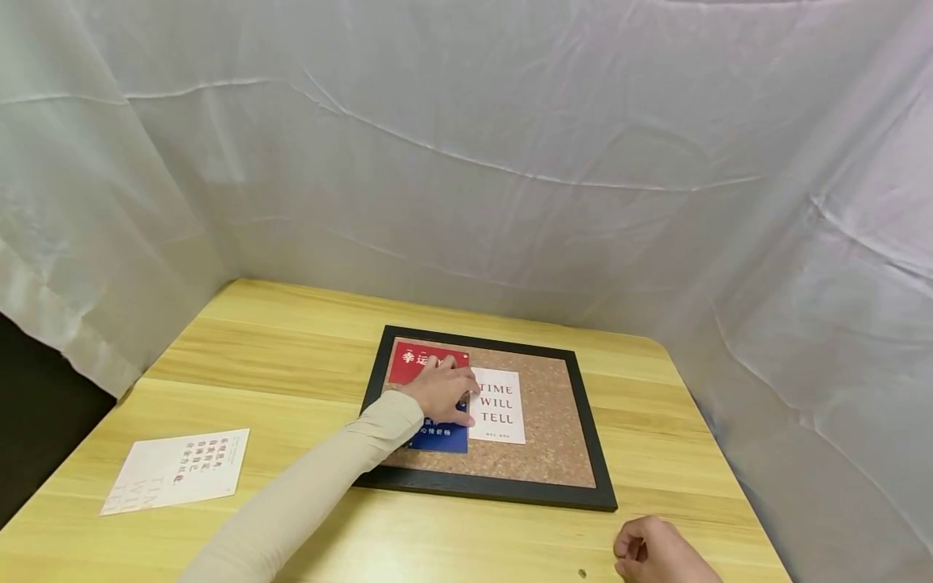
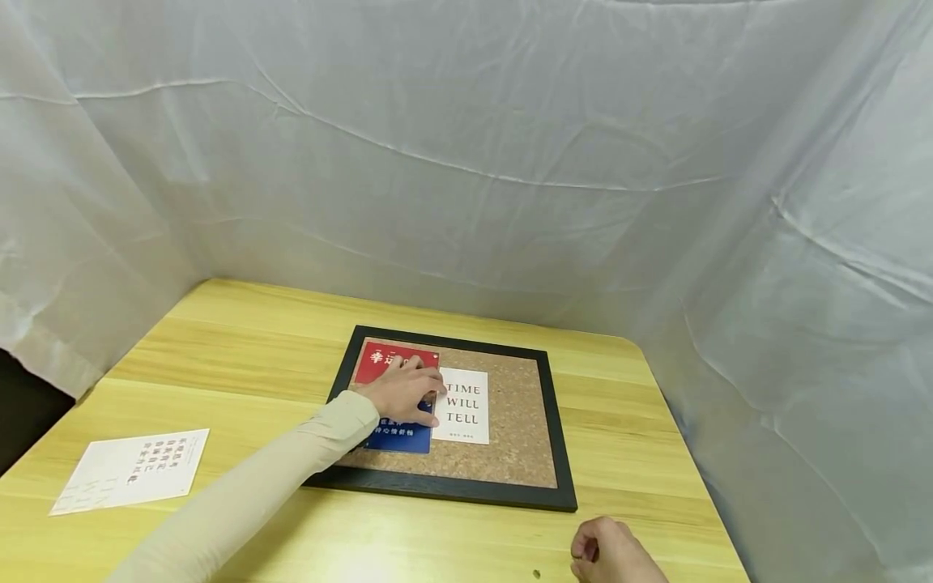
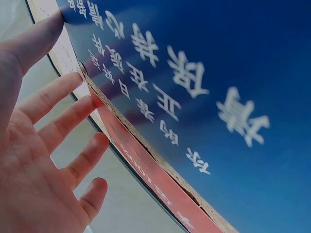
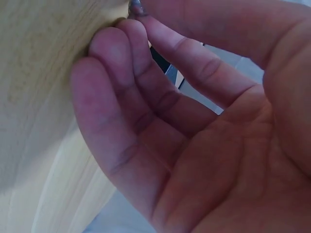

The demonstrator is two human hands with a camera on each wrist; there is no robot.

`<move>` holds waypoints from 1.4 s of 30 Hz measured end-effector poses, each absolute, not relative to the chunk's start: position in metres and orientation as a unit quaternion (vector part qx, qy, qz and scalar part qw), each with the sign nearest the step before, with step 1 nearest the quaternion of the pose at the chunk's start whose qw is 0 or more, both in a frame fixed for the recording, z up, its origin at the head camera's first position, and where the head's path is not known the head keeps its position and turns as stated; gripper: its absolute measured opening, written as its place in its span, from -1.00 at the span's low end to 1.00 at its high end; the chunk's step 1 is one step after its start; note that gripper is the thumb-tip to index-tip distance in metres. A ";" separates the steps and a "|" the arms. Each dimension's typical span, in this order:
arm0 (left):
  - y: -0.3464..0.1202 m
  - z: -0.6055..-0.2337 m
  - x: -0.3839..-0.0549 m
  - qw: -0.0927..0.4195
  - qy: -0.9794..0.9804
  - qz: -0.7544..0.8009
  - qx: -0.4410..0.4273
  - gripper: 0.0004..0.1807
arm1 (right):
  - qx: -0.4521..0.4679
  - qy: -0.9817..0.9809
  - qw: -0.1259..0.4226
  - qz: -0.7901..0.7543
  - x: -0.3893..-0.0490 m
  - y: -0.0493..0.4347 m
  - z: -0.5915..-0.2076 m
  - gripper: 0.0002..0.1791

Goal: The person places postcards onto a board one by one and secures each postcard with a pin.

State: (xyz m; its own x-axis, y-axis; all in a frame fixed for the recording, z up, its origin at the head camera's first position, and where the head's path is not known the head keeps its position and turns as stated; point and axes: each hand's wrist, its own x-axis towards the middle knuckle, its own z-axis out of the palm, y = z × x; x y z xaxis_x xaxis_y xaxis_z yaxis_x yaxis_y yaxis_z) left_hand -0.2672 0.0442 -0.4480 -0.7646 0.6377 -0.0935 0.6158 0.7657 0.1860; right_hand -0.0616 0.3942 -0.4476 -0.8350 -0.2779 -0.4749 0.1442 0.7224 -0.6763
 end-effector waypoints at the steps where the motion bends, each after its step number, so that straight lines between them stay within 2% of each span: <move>1: 0.044 -0.448 -0.267 0.075 0.937 0.072 0.335 -0.38 | -0.045 0.887 0.280 -0.364 -0.062 0.394 -0.447 -0.93; 7: 0.044 -0.447 -0.267 0.067 0.936 0.073 0.337 -0.38 | -0.017 0.900 0.278 -0.336 -0.064 0.392 -0.446 -0.95; 20: 0.045 -0.450 -0.269 0.061 0.937 0.065 0.337 -0.37 | 0.009 0.933 0.186 -0.307 -0.076 0.384 -0.439 -0.96; 32: 0.044 -0.453 -0.266 0.062 0.937 0.068 0.337 -0.37 | -0.051 0.936 0.129 -0.322 -0.097 0.379 -0.430 -0.91; 42: 0.044 -0.454 -0.266 0.062 0.938 0.069 0.335 -0.38 | 0.013 0.944 0.098 -0.315 -0.117 0.367 -0.422 -0.86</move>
State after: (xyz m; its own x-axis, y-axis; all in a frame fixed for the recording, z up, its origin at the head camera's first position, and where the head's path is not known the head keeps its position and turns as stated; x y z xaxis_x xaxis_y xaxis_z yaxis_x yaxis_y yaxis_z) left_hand -0.2660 0.0436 -0.4537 -0.7685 0.6361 -0.0695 0.6190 0.7665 0.1712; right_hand -0.1168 0.3668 -0.4218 -0.9805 -0.0369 -0.1928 0.0862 0.8015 -0.5917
